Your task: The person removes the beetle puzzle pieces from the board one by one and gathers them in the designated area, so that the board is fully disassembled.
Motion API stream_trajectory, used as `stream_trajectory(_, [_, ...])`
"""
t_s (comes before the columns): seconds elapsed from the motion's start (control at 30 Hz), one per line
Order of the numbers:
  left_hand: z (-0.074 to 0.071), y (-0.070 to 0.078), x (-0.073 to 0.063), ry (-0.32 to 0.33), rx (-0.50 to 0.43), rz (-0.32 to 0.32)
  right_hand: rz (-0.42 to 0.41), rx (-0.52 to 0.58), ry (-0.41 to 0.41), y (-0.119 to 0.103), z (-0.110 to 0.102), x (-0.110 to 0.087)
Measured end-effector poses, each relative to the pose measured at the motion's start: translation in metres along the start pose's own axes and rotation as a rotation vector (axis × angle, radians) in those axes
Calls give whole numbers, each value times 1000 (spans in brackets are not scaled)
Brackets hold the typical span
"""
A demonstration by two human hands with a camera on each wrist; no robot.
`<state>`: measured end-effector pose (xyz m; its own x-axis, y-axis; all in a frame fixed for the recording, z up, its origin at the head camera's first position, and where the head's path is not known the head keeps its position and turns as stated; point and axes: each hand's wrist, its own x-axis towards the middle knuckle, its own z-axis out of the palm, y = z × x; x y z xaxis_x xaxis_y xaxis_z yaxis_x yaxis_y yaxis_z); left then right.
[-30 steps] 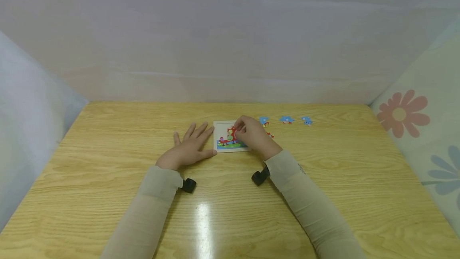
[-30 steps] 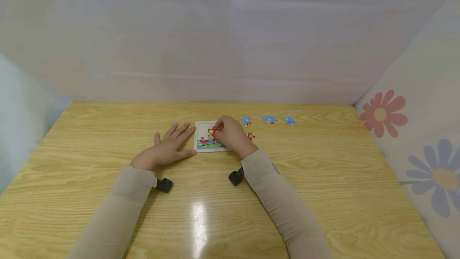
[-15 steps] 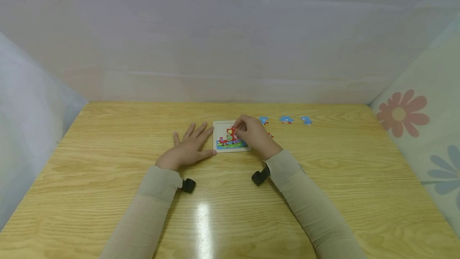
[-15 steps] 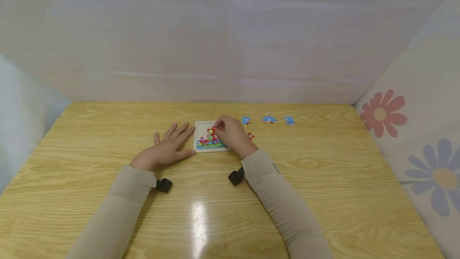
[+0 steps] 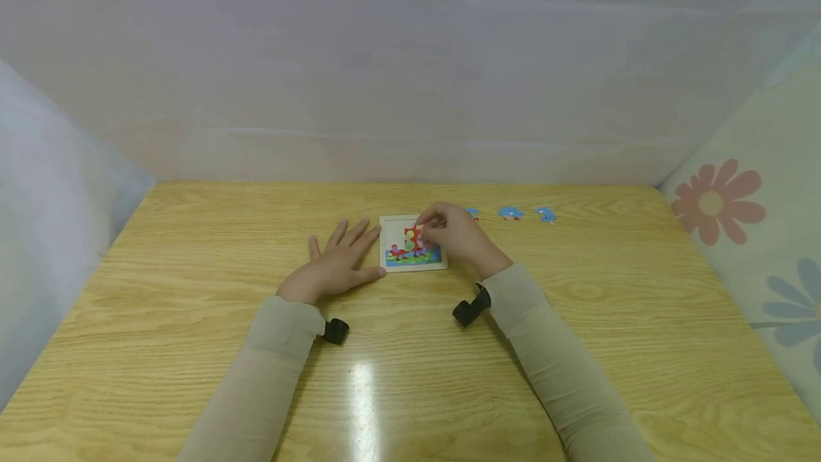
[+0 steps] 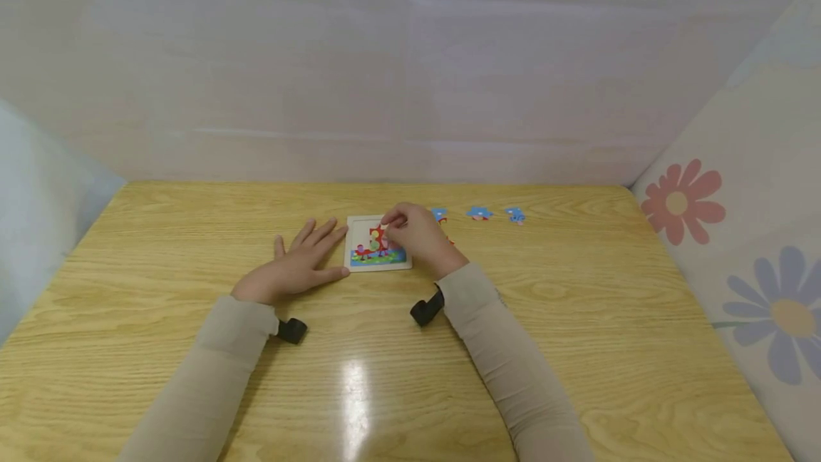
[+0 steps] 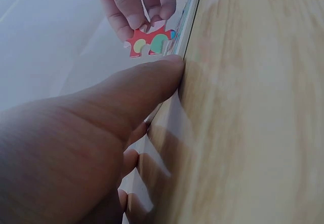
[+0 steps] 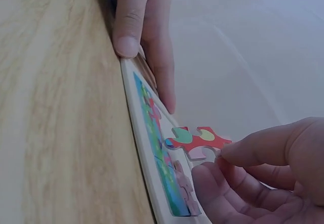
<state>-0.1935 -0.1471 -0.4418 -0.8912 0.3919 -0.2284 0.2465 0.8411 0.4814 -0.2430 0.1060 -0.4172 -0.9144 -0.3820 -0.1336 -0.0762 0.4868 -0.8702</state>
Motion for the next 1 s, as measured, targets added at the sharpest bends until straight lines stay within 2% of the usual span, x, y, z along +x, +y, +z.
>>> stream_trajectory(0.4, [0, 0, 1, 4, -3, 13, -1, 126, 5, 0, -12, 2])
stream_trajectory(1.0, [2, -4, 2, -6, -2, 17, -5, 153, 20, 1, -45, -5])
